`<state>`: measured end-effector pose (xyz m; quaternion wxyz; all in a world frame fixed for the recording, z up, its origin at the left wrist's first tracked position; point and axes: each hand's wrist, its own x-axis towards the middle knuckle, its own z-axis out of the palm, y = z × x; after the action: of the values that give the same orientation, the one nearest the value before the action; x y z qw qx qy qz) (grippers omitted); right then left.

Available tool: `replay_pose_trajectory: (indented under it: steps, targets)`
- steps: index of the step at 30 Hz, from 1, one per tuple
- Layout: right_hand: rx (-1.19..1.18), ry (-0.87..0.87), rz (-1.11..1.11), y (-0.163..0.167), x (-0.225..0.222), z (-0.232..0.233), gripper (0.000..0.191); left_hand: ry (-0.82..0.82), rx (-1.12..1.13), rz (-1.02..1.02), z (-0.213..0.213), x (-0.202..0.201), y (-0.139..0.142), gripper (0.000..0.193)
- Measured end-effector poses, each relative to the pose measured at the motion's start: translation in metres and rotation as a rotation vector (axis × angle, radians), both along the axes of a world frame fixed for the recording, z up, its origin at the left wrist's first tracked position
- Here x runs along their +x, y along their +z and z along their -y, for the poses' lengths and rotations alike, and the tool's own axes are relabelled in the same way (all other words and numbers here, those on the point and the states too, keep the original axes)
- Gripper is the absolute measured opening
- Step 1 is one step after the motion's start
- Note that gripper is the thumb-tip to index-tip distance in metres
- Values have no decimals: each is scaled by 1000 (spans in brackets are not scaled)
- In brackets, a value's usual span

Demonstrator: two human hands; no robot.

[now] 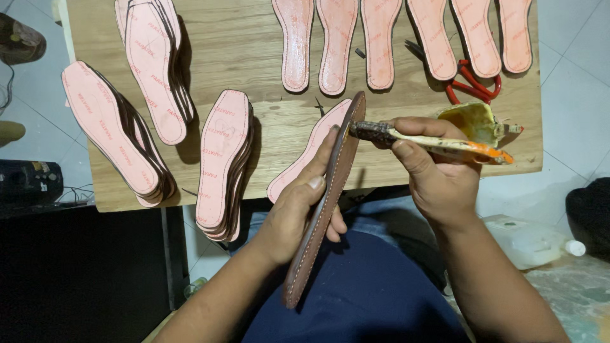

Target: The person sits at a workbench and uses a brush to spread adhesive from a small container onto the pink underside of shoe insoles, one at a time. They dip the brush, brush the insole surface, and set the coated insole onto a growing stack on the table.

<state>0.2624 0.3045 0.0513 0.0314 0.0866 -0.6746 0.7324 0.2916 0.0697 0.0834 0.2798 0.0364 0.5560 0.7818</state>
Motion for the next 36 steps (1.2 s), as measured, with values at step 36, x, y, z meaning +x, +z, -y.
replay_pose_trajectory:
  steps: [36]
  targets:
    - [293, 110, -105, 9, 30, 20, 24, 171, -85, 9, -6, -15, -13, 67]
